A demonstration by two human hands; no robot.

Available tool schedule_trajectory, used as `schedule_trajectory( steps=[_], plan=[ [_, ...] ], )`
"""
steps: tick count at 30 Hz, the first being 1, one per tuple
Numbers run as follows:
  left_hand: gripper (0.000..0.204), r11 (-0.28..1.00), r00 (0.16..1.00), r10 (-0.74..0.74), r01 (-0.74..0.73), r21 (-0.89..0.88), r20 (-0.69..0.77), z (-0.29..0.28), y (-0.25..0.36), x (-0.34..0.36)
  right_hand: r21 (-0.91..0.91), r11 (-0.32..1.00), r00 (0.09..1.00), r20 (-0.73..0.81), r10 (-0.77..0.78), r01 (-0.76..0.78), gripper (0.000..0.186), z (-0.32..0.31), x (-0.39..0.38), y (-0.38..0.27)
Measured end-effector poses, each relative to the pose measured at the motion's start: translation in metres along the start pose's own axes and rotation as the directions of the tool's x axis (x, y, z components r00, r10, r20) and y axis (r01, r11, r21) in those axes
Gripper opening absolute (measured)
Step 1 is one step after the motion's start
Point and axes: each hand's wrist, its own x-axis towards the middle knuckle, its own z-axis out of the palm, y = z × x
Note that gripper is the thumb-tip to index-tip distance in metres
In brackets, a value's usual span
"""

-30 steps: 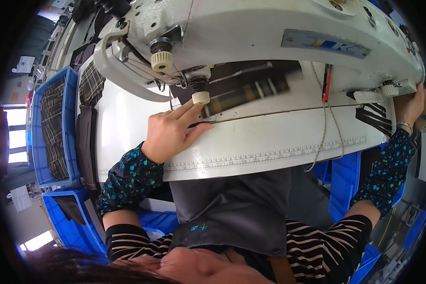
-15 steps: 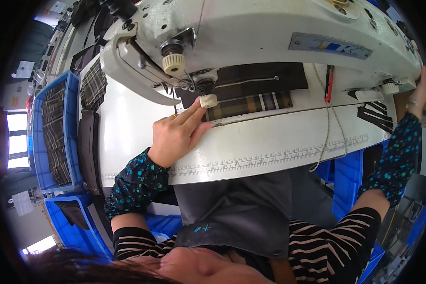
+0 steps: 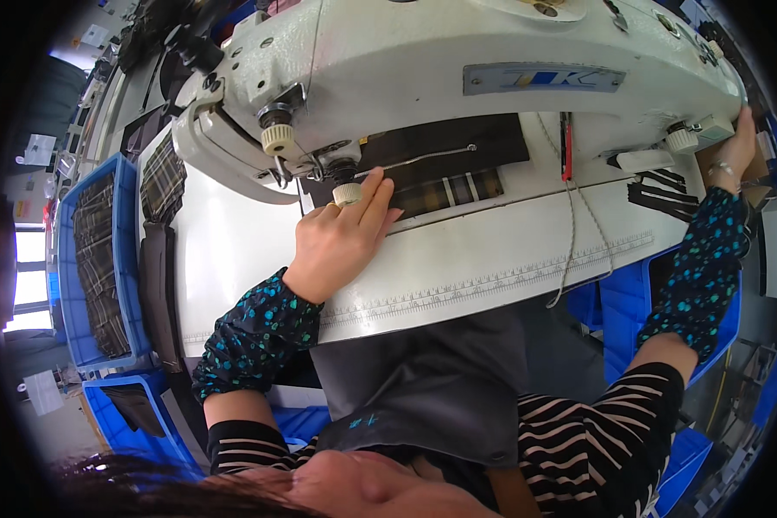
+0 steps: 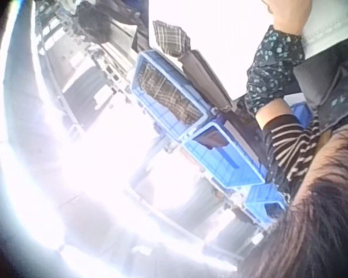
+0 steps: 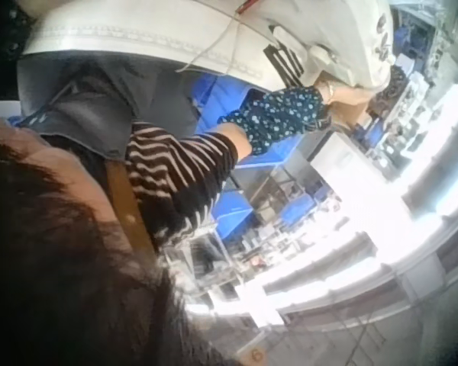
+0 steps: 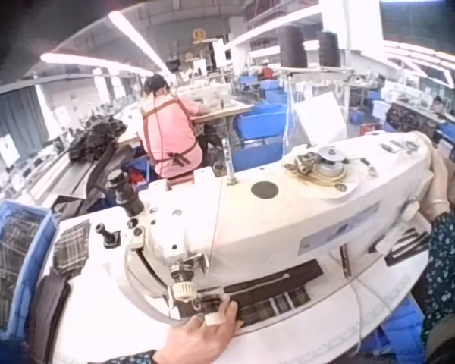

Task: The person operates an industrial sewing machine to attach a zipper to a piece of dark fabric. They align the zipper with the fabric edge, guide the material under the presser foot, and sew along the zipper teeth. The person handles the fabric and zipper with both hands, adjusting the position as needed to ensure a straight stitch.

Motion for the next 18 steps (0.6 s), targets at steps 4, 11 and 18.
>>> schedule_trajectory(
  steps=[4, 11, 18],
  plan=[
    [0.037, 0.993, 0.99, -0.053, 0.038, 0.113, 0.131, 0.012, 0.003, 0.007, -0.682, 0.41, 0.766, 0.358, -0.534, 0.605, 0.051, -0.042, -0.017, 0.036],
    [0.042, 0.991, 0.991, -0.06, 0.044, 0.129, 0.118, 0.014, -0.001, 0.008, -0.522, 0.651, 0.833, 0.297, -0.467, 0.552, 0.033, 0.05, -0.099, -0.156],
    [0.039, 0.996, 0.996, -0.088, 0.088, -0.014, -0.022, 0.008, -0.005, 0.008, 0.503, 0.625, -0.219, 0.852, -0.476, 0.597, 0.042, 0.177, -0.367, -0.172]
  ],
)
